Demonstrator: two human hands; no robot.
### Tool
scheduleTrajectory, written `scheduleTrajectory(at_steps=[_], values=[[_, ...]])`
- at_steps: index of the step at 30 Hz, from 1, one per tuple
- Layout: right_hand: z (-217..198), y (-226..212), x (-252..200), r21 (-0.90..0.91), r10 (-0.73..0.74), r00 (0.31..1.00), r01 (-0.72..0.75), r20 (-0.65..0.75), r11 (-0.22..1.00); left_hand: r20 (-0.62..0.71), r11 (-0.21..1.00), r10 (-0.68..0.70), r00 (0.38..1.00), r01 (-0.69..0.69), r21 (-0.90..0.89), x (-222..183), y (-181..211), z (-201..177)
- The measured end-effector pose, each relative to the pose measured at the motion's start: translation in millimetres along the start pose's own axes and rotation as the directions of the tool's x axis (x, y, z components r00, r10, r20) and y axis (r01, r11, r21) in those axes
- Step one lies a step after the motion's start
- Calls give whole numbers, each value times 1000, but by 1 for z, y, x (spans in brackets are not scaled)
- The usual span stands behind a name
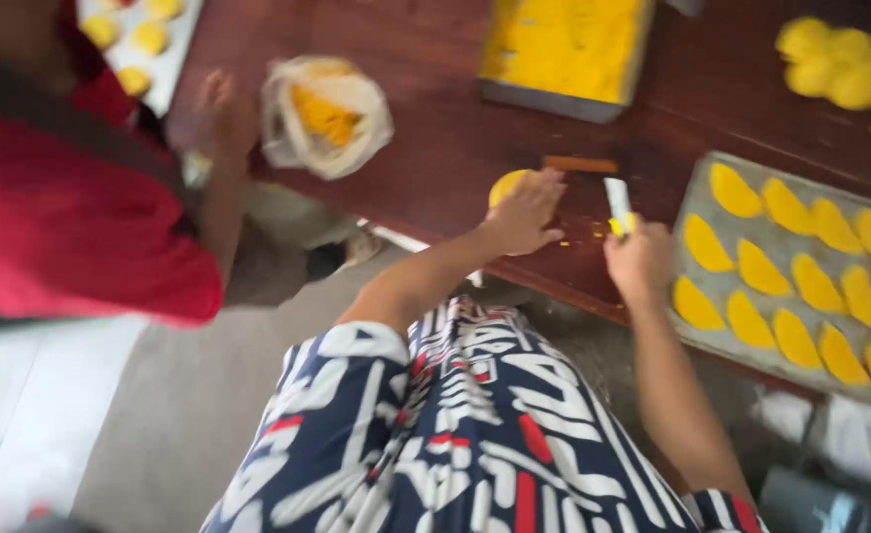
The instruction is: Shaping yellow dough into small pastry forms and arranging them on a metal baking tray.
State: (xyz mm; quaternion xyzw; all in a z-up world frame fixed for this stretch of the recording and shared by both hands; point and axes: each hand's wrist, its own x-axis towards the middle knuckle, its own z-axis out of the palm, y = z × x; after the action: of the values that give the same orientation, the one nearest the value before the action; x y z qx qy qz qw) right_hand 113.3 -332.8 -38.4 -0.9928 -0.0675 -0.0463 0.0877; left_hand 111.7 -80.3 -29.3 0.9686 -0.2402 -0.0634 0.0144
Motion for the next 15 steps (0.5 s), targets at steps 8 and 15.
scheduleTrajectory(at_steps=[8,15], values=[[12,5,-3,503,101,995,-89,4,860,-13,959,177,984,-176,-224,-26,-12,1],[-7,-70,-13,820,303,904,-409,303,400,66,980,147,987,-136,-148,-30,-62,-37]])
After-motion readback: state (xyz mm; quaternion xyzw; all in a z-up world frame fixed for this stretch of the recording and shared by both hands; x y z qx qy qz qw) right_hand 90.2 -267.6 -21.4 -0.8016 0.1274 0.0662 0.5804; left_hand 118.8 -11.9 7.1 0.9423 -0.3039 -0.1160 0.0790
